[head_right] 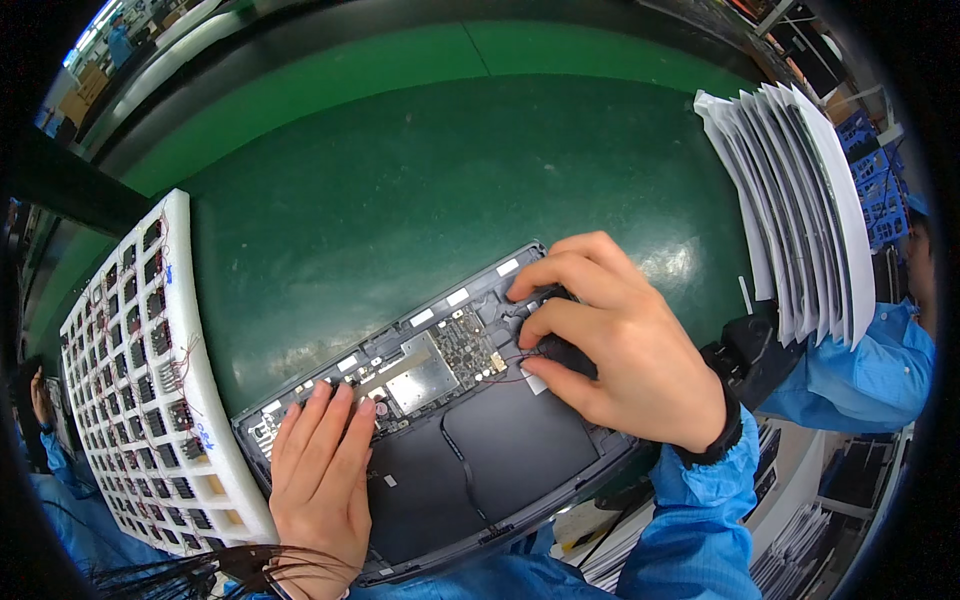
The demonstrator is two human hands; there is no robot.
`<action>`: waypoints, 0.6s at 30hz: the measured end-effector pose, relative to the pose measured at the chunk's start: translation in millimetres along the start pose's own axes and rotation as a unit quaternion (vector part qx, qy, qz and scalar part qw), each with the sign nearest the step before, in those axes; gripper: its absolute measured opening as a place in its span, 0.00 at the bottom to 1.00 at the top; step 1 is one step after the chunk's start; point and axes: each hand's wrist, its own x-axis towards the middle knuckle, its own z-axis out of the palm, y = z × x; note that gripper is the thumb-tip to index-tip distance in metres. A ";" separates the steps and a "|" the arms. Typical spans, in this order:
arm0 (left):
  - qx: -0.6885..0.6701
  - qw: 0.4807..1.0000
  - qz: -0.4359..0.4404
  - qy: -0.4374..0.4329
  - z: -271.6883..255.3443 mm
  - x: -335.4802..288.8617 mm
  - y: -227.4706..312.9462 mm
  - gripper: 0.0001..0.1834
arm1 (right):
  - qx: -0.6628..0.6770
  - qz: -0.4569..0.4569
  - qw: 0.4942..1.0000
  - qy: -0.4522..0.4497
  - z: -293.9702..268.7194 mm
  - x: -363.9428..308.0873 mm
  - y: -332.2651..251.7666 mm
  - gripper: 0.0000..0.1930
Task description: Assembling electronic motherboards and components into device chassis on a manufacturing production line.
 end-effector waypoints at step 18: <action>0.031 0.999 -0.002 0.036 5.1 4.1 3.9 0.17 | -0.024 -0.044 0.999 -0.012 10.9 2.0 -2.8 0.08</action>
